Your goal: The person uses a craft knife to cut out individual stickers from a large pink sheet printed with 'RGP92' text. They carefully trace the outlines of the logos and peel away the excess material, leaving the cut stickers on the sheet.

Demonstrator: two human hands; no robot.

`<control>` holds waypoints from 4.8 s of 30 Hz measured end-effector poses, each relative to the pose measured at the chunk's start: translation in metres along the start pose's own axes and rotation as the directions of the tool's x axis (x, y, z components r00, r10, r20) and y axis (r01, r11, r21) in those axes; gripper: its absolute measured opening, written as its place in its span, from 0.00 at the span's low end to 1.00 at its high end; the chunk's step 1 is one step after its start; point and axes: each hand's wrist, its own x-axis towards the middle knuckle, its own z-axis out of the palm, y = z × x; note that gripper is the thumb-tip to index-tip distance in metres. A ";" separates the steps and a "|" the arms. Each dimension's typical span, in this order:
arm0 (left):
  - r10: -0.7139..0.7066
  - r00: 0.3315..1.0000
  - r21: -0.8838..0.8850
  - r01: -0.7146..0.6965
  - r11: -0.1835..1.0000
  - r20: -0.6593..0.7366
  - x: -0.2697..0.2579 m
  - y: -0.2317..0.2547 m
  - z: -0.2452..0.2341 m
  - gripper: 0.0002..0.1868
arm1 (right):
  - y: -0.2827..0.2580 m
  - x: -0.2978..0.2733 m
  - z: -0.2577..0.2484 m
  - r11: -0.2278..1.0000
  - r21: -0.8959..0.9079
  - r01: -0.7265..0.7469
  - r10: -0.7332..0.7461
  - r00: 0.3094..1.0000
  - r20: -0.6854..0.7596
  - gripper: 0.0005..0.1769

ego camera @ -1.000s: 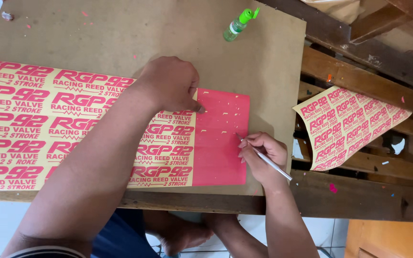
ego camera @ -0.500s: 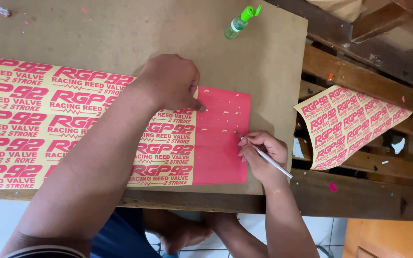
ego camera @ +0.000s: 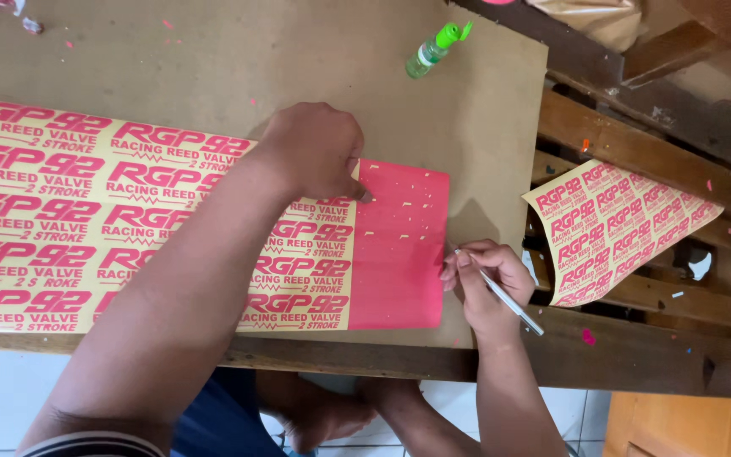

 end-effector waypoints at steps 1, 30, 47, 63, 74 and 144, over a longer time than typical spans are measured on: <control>-0.005 1.000 0.000 0.005 1.000 -0.015 0.003 0.000 0.002 0.15 | -0.006 0.006 -0.002 1.000 0.002 0.013 -0.013 1.000 0.009 0.07; 0.103 0.984 -0.114 -0.087 0.990 0.143 -0.011 -0.011 -0.011 0.37 | -0.044 0.285 0.329 0.951 -0.274 -0.147 0.288 0.746 0.600 0.05; 0.171 0.979 -0.037 -0.176 0.984 -0.110 -0.003 -0.012 0.014 0.27 | -0.020 0.276 0.300 0.999 -0.006 0.041 -0.025 0.723 0.691 0.06; 0.082 0.982 -0.047 -0.075 0.996 0.173 0.006 -0.009 0.002 0.33 | -0.038 0.277 0.354 0.798 -0.408 0.444 0.056 0.619 0.783 0.06; 0.179 0.979 -0.068 -0.186 0.980 -0.092 0.006 -0.013 0.016 0.24 | -0.037 0.259 0.256 0.961 -0.055 0.271 -0.185 0.778 0.601 0.11; 0.053 0.998 0.009 -0.052 0.999 -0.040 0.003 -0.006 0.004 0.18 | -0.009 0.012 0.075 0.974 -0.225 0.034 0.042 0.945 0.324 0.09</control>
